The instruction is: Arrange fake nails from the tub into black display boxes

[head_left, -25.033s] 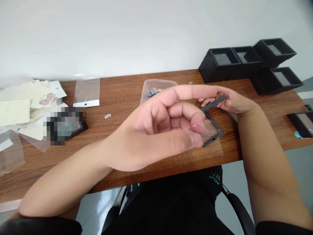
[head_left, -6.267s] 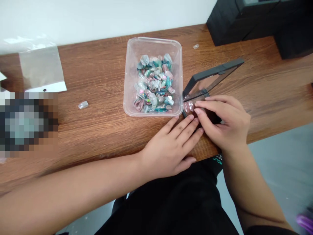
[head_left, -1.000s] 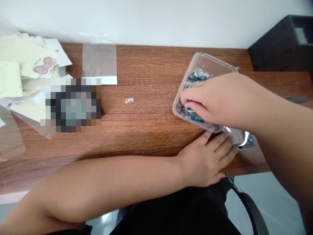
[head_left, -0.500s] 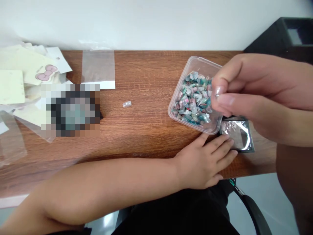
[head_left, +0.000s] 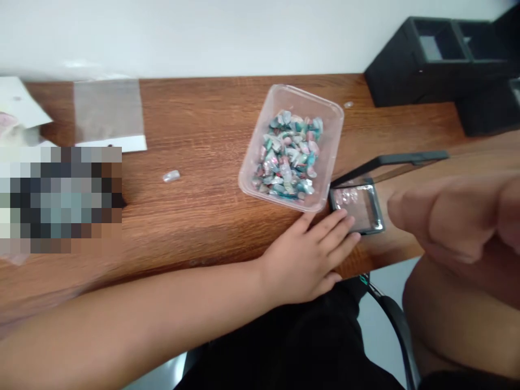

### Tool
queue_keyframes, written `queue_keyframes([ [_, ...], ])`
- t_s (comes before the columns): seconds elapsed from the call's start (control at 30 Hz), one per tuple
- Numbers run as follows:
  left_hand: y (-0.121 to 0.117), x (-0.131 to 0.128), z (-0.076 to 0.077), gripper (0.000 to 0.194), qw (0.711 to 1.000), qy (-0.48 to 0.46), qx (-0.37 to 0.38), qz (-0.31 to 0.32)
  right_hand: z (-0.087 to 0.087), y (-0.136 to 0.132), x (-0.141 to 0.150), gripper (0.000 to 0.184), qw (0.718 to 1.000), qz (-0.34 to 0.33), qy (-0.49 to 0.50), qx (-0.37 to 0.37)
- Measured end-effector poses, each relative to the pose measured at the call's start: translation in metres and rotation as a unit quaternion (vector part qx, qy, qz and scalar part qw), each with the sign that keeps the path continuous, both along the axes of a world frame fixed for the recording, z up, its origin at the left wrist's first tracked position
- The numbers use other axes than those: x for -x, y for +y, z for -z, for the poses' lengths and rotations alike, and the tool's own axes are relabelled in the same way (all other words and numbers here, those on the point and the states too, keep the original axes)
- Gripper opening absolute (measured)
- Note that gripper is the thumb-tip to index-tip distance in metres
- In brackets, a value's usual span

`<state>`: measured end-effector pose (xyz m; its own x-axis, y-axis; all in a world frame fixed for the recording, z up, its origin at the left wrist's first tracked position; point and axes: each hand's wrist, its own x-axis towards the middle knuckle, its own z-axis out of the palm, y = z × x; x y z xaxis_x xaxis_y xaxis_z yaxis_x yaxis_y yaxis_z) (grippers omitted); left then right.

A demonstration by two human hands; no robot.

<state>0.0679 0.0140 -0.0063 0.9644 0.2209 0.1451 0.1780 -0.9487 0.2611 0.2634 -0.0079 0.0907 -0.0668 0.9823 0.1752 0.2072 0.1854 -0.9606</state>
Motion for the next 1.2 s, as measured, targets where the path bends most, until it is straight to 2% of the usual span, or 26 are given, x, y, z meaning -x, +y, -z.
queue_keyframes([
  [0.13,0.001,-0.001,0.005,0.065,1.000,-0.020,0.011,-0.012,0.023,-0.020,-0.031,0.023,0.999,-0.001,0.044,-0.002],
  [0.27,0.001,-0.002,0.007,0.065,0.999,-0.029,0.014,-0.005,0.054,-0.015,-0.066,0.019,0.998,0.000,-0.042,0.054],
  [0.4,0.003,-0.002,0.005,0.064,1.000,-0.020,0.014,-0.004,0.072,-0.003,-0.081,0.015,0.994,0.027,-0.087,0.055],
  [0.57,0.004,-0.001,0.002,0.064,1.000,-0.022,0.016,-0.003,0.078,0.004,-0.080,0.017,0.989,0.028,-0.131,0.066],
  [0.9,0.005,0.000,0.000,0.063,1.000,-0.015,0.017,-0.001,0.075,0.001,-0.070,0.011,0.969,0.043,-0.222,0.096],
  [1.2,0.006,0.000,-0.003,0.063,1.000,-0.006,0.015,0.003,0.079,-0.005,-0.079,0.010,0.948,0.064,-0.299,0.090],
])
